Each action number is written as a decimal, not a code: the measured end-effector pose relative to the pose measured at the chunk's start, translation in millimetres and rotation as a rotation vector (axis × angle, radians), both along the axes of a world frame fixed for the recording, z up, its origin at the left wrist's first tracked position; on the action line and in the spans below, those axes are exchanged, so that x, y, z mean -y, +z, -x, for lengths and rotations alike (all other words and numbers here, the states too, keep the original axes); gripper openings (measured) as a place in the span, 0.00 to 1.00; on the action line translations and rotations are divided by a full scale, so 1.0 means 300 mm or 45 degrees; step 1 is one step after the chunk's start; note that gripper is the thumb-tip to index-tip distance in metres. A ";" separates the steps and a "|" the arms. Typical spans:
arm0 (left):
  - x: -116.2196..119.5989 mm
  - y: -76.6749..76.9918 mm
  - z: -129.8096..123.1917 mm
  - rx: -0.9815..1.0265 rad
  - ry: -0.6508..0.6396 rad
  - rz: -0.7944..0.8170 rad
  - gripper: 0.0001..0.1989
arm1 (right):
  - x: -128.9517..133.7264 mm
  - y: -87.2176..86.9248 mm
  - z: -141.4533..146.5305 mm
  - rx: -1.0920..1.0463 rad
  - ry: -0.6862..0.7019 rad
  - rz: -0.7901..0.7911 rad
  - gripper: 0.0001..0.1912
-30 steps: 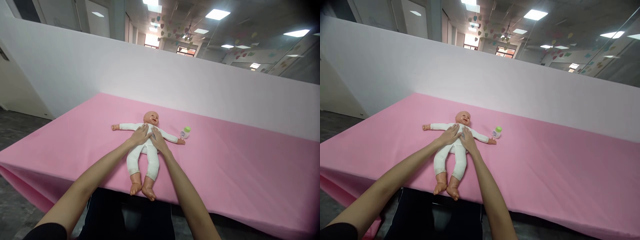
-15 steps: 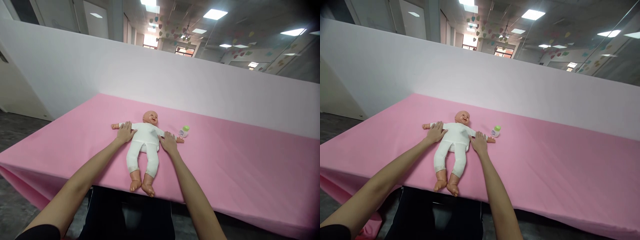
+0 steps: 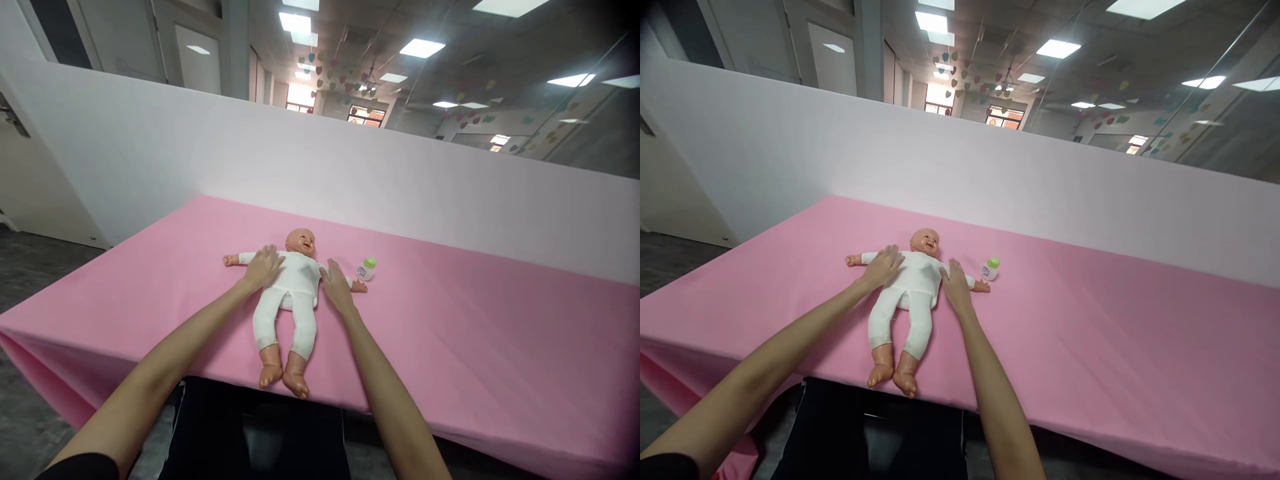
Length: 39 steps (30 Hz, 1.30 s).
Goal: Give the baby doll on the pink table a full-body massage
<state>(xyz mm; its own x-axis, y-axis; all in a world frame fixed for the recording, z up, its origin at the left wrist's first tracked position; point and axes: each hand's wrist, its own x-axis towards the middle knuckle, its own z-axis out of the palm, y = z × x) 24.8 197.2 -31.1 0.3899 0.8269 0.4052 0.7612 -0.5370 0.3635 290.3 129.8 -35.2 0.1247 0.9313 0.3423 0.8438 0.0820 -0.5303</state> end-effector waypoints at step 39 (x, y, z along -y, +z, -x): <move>-0.014 -0.145 0.181 -0.320 0.235 -0.120 0.35 | 0.068 -0.136 -0.193 0.693 -0.175 -0.021 0.28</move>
<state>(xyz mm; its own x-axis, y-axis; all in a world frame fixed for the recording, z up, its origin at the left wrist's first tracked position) -29.6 201.4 -74.5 0.3341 0.8564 0.3935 0.9086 -0.4037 0.1072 348.1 109.5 -76.1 0.0458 0.9129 0.4056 0.9989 -0.0436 -0.0147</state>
